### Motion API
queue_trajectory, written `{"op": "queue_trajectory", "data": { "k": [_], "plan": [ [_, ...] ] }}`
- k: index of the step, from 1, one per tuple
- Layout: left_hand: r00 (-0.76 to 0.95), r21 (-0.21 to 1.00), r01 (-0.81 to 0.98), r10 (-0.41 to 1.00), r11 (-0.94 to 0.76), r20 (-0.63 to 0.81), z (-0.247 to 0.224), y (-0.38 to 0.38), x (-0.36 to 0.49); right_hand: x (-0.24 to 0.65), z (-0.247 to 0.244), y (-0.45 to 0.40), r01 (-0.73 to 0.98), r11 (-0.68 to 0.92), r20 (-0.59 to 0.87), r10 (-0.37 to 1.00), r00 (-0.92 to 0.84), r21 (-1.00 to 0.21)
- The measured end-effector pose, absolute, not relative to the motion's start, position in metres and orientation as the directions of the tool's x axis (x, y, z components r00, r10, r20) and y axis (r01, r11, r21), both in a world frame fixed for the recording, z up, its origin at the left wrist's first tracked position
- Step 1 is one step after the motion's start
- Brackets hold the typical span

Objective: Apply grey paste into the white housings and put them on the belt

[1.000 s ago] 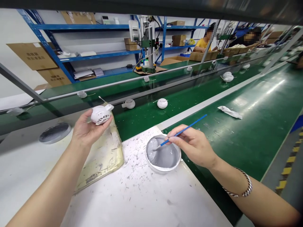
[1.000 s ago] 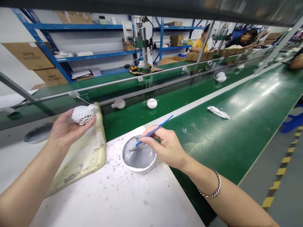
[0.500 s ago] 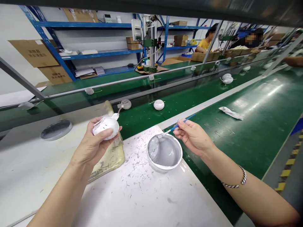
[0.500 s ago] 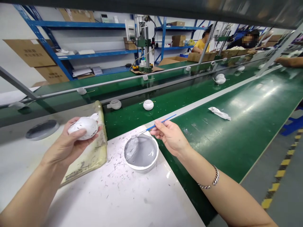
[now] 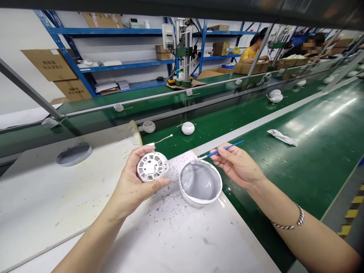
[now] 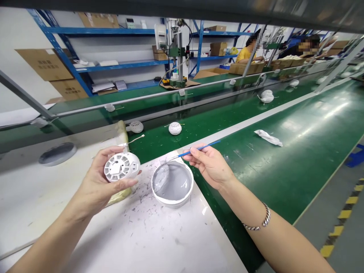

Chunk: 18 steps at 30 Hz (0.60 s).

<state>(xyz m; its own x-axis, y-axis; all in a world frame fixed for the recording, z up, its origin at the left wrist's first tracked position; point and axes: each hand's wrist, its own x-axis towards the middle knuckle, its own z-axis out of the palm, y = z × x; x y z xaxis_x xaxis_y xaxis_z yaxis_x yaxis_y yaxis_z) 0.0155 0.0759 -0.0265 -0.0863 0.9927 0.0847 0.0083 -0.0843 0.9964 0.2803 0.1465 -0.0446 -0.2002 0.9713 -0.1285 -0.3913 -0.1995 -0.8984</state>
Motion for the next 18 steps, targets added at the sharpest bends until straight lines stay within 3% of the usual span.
{"op": "queue_trajectory", "data": {
  "k": [8,13,18],
  "plan": [
    [0.119,0.949,-0.229,0.974,0.216,-0.193,-0.012,0.069,0.018,0.280,-0.044,0.146,-0.442,-0.238,-0.161,0.966,-0.204,-0.865],
    [0.123,0.955,-0.210,0.975,0.207,-0.185,-0.015,0.069,0.023,0.279,-0.041,0.145,-0.466,-0.269,-0.184,0.958,-0.220,-0.843],
    [0.011,0.963,-0.149,0.974,0.226,-0.227,-0.018,0.068,0.029,0.267,-0.025,0.142,-0.437,-0.249,-0.128,0.949,-0.288,-0.864]
  ]
}}
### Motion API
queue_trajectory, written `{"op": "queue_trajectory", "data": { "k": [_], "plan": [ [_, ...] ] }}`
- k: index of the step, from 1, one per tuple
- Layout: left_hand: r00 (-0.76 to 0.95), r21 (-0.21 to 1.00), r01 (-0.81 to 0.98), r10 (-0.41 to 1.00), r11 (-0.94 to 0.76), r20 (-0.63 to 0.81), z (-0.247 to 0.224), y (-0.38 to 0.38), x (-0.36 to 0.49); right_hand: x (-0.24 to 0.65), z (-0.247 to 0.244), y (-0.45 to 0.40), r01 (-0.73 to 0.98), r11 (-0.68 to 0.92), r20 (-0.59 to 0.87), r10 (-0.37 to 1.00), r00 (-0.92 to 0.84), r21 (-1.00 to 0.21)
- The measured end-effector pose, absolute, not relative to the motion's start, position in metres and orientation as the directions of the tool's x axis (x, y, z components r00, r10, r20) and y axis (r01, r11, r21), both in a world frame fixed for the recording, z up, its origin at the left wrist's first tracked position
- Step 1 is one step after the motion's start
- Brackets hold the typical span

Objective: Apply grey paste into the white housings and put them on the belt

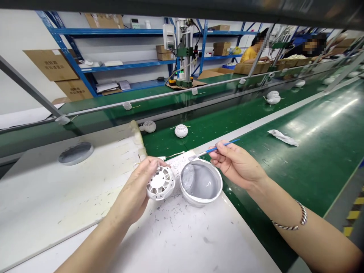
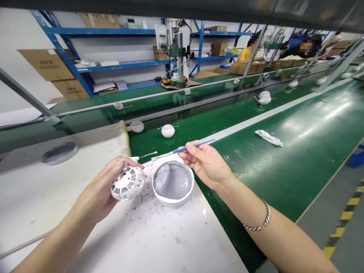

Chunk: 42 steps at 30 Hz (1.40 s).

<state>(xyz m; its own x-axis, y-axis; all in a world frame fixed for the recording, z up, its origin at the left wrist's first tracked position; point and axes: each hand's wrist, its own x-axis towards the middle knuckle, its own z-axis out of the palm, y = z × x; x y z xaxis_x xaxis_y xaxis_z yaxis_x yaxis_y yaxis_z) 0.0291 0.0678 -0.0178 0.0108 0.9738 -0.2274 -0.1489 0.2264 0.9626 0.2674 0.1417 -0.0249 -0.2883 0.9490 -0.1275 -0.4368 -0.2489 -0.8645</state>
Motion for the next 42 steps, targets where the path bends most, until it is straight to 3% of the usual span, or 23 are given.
{"op": "queue_trajectory", "data": {
  "k": [7,14,18,22,27,29,32,34,38,42],
  "plan": [
    [0.018,0.942,-0.202,0.963,0.267,-0.269,-0.018,0.061,0.035,0.244,-0.010,0.120,-0.348,0.021,0.150,0.925,-0.349,-0.937],
    [0.043,0.946,-0.207,0.968,0.249,-0.246,-0.016,0.057,0.040,0.241,-0.014,0.099,-0.207,0.352,0.404,0.855,-0.325,-0.913],
    [0.043,0.948,-0.219,0.973,0.232,-0.228,-0.015,0.055,0.039,0.251,-0.015,0.097,-0.104,0.709,0.674,0.601,-0.429,-0.698],
    [0.036,0.949,-0.204,0.971,0.238,-0.236,-0.015,0.055,0.038,0.262,-0.008,0.099,-0.025,0.916,0.714,0.295,-0.634,-0.401],
    [0.035,0.965,-0.122,0.973,0.232,-0.229,-0.015,0.055,0.037,0.266,-0.001,0.100,-0.033,0.972,0.772,0.164,-0.614,-0.233],
    [0.048,0.968,-0.097,0.973,0.230,-0.226,-0.014,0.055,0.035,0.266,-0.002,0.102,-0.092,0.959,0.812,0.175,-0.557,-0.269],
    [0.116,0.965,-0.092,0.965,0.245,-0.234,-0.012,0.055,0.031,0.269,-0.006,0.103,-0.195,0.894,0.860,0.299,-0.414,-0.404],
    [0.229,0.951,-0.106,0.938,0.290,-0.260,-0.011,0.053,0.029,0.270,-0.007,0.102,-0.167,0.883,0.866,0.366,-0.341,-0.439],
    [0.441,0.939,-0.052,0.851,0.341,-0.285,-0.011,0.045,0.028,0.263,-0.005,0.097,0.021,0.926,0.783,0.331,-0.527,-0.378],
    [0.536,0.976,0.073,0.818,0.203,-0.210,-0.013,0.036,0.025,0.249,-0.003,0.093,0.032,0.866,0.630,0.388,-0.673,-0.500]
  ]
}}
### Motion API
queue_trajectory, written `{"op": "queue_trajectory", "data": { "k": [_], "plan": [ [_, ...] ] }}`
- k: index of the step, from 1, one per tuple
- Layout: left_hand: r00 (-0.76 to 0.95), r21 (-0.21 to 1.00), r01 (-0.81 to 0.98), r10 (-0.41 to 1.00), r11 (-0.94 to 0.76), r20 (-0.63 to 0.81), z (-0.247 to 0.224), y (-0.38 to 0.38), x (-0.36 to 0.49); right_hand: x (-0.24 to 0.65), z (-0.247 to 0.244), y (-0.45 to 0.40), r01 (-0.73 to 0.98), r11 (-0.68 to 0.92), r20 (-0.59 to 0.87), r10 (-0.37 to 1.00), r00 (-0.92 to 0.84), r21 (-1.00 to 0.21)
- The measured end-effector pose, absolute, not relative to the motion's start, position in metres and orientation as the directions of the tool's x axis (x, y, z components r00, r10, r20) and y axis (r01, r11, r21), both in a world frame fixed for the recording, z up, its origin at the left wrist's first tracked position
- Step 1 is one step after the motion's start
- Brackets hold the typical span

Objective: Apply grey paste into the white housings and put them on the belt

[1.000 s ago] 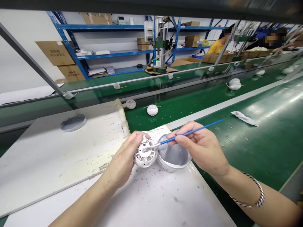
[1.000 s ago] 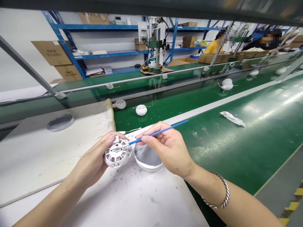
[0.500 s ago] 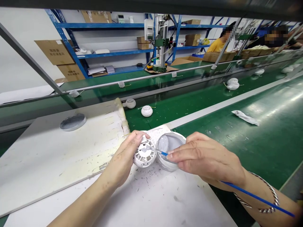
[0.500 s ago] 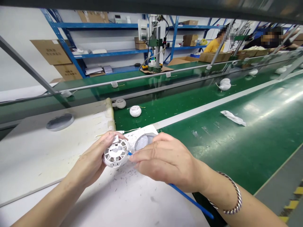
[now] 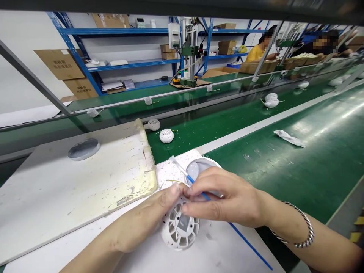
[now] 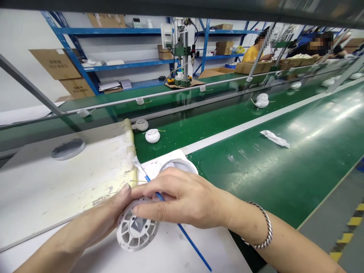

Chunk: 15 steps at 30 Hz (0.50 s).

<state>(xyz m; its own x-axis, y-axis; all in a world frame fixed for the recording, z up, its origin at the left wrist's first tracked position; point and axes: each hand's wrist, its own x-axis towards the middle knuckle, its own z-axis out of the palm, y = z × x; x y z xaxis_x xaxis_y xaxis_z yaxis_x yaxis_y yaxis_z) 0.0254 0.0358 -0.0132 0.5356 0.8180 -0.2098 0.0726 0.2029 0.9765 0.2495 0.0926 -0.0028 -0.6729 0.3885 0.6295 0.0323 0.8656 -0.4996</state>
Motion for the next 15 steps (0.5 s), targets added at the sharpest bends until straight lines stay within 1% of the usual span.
{"op": "queue_trajectory", "data": {
  "k": [2,3,4,6,8,9,12,15],
  "plan": [
    [0.557,0.982,0.074,0.810,0.171,-0.183,-0.013,0.033,0.024,0.247,-0.002,0.092,0.003,0.858,0.616,0.370,-0.695,-0.513],
    [0.559,0.981,0.061,0.807,0.185,-0.187,-0.011,0.032,0.025,0.248,-0.002,0.092,0.002,0.877,0.636,0.350,-0.687,-0.480],
    [0.557,0.976,0.041,0.806,0.214,-0.200,-0.010,0.031,0.025,0.249,-0.002,0.092,0.015,0.908,0.667,0.319,-0.673,-0.419],
    [0.543,0.963,-0.002,0.809,0.269,-0.225,-0.006,0.029,0.029,0.251,-0.004,0.090,0.090,0.961,0.732,0.257,-0.631,-0.260],
    [0.501,0.959,-0.027,0.834,0.282,-0.231,-0.001,0.028,0.034,0.252,-0.006,0.086,0.177,0.977,0.789,0.201,-0.581,-0.119],
    [0.470,0.962,-0.029,0.853,0.272,-0.227,0.001,0.027,0.037,0.251,-0.007,0.084,0.207,0.975,0.803,0.183,-0.567,-0.075],
    [0.366,0.966,-0.016,0.900,0.259,-0.235,0.010,0.024,0.044,0.249,-0.009,0.076,0.233,0.972,0.780,0.160,-0.606,-0.018],
    [0.312,0.966,-0.015,0.919,0.258,-0.241,0.017,0.022,0.046,0.249,-0.007,0.071,0.227,0.974,0.752,0.157,-0.640,-0.010]
  ]
}}
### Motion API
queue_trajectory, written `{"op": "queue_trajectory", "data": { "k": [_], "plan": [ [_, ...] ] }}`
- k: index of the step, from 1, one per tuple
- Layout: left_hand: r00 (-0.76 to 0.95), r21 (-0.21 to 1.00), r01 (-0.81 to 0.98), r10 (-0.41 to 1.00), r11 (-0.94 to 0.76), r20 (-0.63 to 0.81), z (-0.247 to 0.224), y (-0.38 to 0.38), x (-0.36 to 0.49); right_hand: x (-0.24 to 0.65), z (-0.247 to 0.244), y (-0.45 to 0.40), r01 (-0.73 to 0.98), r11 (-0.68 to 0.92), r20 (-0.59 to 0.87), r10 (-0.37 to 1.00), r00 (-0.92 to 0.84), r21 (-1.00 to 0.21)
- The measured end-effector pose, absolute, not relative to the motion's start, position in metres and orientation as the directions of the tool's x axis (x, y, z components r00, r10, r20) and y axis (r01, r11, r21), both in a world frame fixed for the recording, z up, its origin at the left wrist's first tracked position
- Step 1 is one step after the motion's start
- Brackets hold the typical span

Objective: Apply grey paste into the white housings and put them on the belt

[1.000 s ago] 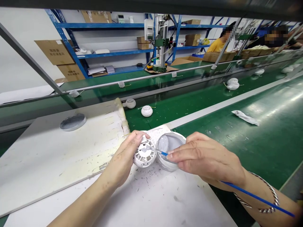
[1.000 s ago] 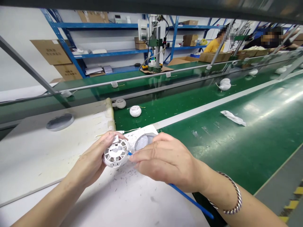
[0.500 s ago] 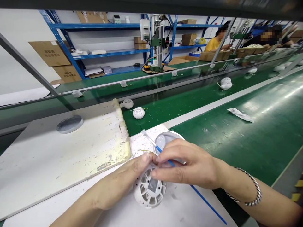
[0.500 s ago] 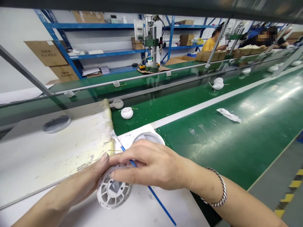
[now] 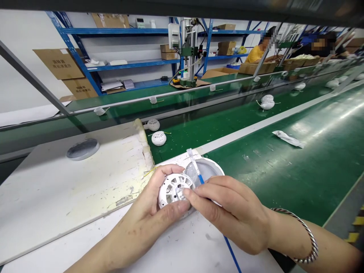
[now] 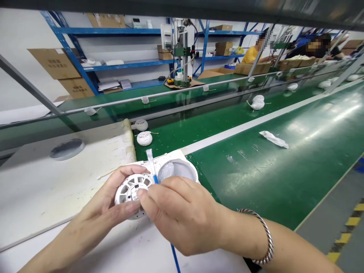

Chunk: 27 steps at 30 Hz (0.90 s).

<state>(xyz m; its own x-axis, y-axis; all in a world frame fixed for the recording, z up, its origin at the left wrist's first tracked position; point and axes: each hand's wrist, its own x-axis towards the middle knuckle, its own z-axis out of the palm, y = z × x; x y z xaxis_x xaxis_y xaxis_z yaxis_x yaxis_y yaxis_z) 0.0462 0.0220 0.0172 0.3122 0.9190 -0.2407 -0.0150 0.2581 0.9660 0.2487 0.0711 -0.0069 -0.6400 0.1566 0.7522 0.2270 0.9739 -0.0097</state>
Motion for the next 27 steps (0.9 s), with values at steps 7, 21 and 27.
{"op": "queue_trajectory", "data": {
  "k": [7,21,27],
  "plan": [
    [0.301,0.971,-0.010,0.927,0.239,-0.225,0.019,0.020,0.043,0.250,-0.008,0.066,0.287,0.958,0.741,0.204,-0.640,-0.015],
    [0.326,0.963,-0.097,0.923,0.250,-0.207,0.001,0.024,0.044,0.248,-0.011,0.062,0.358,0.933,0.753,0.204,-0.625,0.045],
    [0.314,0.965,-0.085,0.926,0.248,-0.210,-0.010,0.024,0.041,0.251,-0.014,0.065,0.302,0.953,0.779,0.161,-0.606,0.037]
  ]
}}
